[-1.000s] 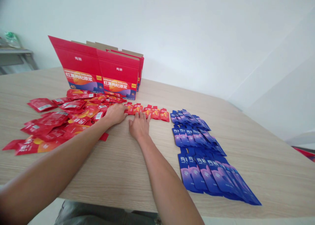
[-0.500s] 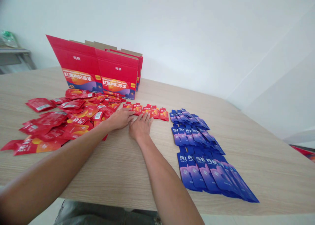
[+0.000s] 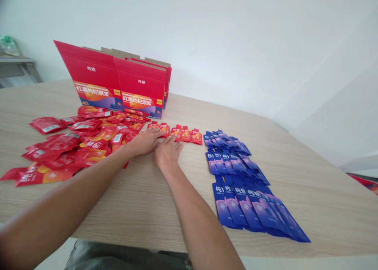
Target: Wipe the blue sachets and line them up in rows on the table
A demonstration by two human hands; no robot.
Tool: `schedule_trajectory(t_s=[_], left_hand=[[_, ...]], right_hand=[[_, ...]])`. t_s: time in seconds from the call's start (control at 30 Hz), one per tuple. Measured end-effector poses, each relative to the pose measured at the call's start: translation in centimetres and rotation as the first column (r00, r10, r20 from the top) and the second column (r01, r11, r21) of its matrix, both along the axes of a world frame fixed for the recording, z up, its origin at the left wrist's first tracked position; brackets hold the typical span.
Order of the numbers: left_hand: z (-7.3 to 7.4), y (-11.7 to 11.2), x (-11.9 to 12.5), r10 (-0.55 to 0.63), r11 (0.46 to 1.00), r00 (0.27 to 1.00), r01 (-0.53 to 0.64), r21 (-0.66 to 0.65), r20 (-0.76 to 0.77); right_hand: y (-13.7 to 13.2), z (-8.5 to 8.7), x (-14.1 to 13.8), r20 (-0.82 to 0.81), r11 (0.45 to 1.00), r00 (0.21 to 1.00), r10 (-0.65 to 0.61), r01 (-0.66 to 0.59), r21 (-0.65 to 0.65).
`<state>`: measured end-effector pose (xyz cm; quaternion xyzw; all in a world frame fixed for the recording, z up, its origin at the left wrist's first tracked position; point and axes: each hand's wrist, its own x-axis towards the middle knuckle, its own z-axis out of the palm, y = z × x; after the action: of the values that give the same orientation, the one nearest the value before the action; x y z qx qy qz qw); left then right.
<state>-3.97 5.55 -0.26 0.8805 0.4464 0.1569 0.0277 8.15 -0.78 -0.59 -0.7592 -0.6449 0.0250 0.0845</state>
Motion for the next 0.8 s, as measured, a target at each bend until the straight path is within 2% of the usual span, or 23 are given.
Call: schedule_trajectory(t_s=[0.17, 0.47, 0.63, 0.8], left_hand=[[-0.3, 0.3, 0.2, -0.070, 0.997, 0.996, 0.069, -0.022, -0.047], [0.1, 0.6, -0.1, -0.089, 0.996, 0.994, 0.087, -0.025, -0.071], [0.4, 0.3, -0.3, -0.101, 0.995, 0.993, 0.099, -0.031, -0.055], [0.5, 0.3, -0.4, -0.119, 0.992, 0.992, 0.118, -0.039, -0.029]], right_hand=[[0.1, -0.4, 0.0, -0.004, 1.000, 1.000, 0.017, -0.017, 0.010], [0.2, 0.0, 0.6, 0.007, 0.999, 1.000, 0.024, -0.023, -0.039], [0.1, 0.6, 1.0, 0.044, 1.000, 0.999, 0.003, -0.002, -0.019], [-0.1, 1.1, 1.0, 0.082, 0.994, 0.992, 0.091, -0.095, 0.047]])
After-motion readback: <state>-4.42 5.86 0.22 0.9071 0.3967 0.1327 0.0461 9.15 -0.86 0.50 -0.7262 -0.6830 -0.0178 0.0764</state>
